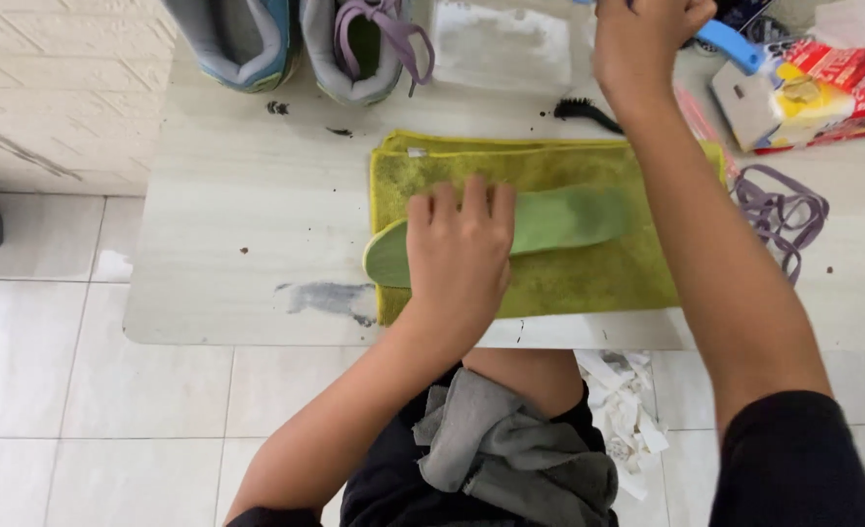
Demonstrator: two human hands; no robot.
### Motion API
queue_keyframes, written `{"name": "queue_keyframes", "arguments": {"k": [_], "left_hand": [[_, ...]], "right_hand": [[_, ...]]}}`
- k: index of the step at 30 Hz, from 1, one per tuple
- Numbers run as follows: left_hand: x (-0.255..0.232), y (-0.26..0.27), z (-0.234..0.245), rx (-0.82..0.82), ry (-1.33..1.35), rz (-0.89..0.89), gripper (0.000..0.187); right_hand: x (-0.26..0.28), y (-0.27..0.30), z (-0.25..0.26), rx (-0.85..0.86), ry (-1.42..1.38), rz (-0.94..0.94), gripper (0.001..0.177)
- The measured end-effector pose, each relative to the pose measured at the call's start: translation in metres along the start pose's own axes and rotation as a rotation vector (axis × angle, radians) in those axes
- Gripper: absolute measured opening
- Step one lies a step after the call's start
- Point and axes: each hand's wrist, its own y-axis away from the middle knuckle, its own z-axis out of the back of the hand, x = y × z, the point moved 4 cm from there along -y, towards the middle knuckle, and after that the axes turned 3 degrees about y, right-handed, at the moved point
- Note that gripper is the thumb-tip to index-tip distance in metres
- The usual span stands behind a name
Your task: Scrubbing a shoe insole with a brush and cleaning solution on a workspace
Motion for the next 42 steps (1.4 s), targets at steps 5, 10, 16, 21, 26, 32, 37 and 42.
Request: {"name": "queue_keyframes", "arguments": {"k": [5,10,16,21,26,32,37,42], "left_hand": [[0.002,-0.002,0.034,-0.175,-0.078,0.175,0.031],[-0.008,0.004,0.029,0.02,-0.075,0.181,0.039],[-0.023,0.036,-0.01,0.36,0.014,0.194,0.079],[0.003,0.049,0.014,0.066,0.616,0.132,0.067],[0.012,0.054,0.007,0.121,1.031,0.124,0.054],[0.007,0.064,-0.007,0.184,0.931,0.175,0.073],[0.002,0.064,-0.01,0.167,0.808,0.15,0.064],[0.002,0.065,-0.009,0.158,0.804,0.133,0.06]], "right_hand": [[0.04,0.031,0.061,0.168,-0.097,0.053,0.02],[0.022,0.035,0.119,0.165,-0.445,-0.297,0.021],[0.048,0.087,0.113,0.473,0.037,0.048,0.022],[0.0,0.116,0.079,0.352,0.274,0.301,0.043],[0.005,0.123,0.064,0.339,0.343,0.307,0.036],[0.012,0.147,0.059,0.26,0.276,0.49,0.021],[0.056,0.141,0.069,0.342,0.082,0.348,0.012],[0.019,0.13,0.057,0.27,0.226,0.436,0.015]]}}
